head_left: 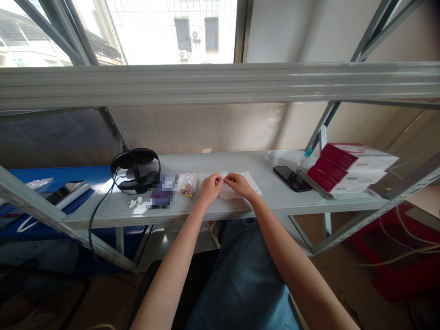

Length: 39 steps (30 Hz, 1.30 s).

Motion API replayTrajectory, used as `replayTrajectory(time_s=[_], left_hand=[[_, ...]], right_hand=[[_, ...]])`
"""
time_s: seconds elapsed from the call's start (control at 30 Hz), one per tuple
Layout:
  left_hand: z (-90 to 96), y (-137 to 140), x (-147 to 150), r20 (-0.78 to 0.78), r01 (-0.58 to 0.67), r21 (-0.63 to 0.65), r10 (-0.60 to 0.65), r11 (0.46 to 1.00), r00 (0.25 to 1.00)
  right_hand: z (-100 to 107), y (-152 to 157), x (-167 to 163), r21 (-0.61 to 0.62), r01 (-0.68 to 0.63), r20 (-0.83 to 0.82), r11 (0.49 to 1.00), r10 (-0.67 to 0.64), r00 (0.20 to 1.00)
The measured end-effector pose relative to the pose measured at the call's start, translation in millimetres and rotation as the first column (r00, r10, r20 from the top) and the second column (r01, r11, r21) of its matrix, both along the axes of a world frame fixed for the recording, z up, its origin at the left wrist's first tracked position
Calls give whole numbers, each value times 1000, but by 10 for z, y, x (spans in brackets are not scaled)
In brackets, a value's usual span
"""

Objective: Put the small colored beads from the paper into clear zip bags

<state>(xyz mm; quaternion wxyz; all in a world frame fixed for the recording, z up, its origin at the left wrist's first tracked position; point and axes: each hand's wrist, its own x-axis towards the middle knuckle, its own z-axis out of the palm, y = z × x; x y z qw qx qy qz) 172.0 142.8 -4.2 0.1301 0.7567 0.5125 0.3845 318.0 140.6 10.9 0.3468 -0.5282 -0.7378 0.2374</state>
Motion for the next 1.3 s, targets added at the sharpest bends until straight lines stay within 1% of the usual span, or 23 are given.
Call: replayTrajectory(time_s=[0.07,0.2,0.27,0.33,0.4,0.47,0.53,0.6,0.73,0.83,0.93,1.03,1.13,1.2,1.3], left_hand=[[-8,-2,3,-48,-18,17,19,1000,999],[-8,-17,5,-109,-49,61,55,997,992],[-6,-22,4,-110,-59,71,67,996,992],[-5,-24,4,-108,-50,79,59,996,992],[-6,-25,5,-110,-22,80,31,997,993],[-6,-27,8,-115,13,70,-5,997,993],[-4,-31,11,-115,43,55,-36,998,993],[0,-35,13,-113,58,42,-53,997,992],[-2,-33,12,-125,46,32,-41,998,991],[-11,-28,11,-114,51,43,-45,998,992],[-10,-34,16,-77,82,55,-78,995,994],[8,-52,24,-39,104,92,-100,990,994],[30,-68,28,10,86,121,-88,989,996],[38,-74,28,40,73,111,-78,991,996],[36,-76,29,50,71,77,-75,994,996]], right_hand=[[-20,10,0,8,44,63,999,-45,997],[-30,10,3,31,186,192,982,-189,963],[-21,-3,12,41,259,228,965,-261,938],[-17,-14,25,51,296,230,954,-300,926],[-29,-14,37,72,264,195,962,-273,942],[-56,4,43,118,174,148,978,-191,970],[-87,35,41,161,90,115,983,-109,987],[-108,65,34,178,52,84,983,-68,994],[-84,76,20,131,44,-39,990,-39,998],[-32,43,13,50,-15,-93,999,19,995],[3,17,13,-17,-64,-124,998,62,990],[6,22,20,-37,-48,-200,998,40,979],[-4,44,30,-60,20,-248,998,-34,968],[-8,54,34,-86,48,-276,995,-70,959],[-6,56,35,-125,42,-323,991,-81,943]])
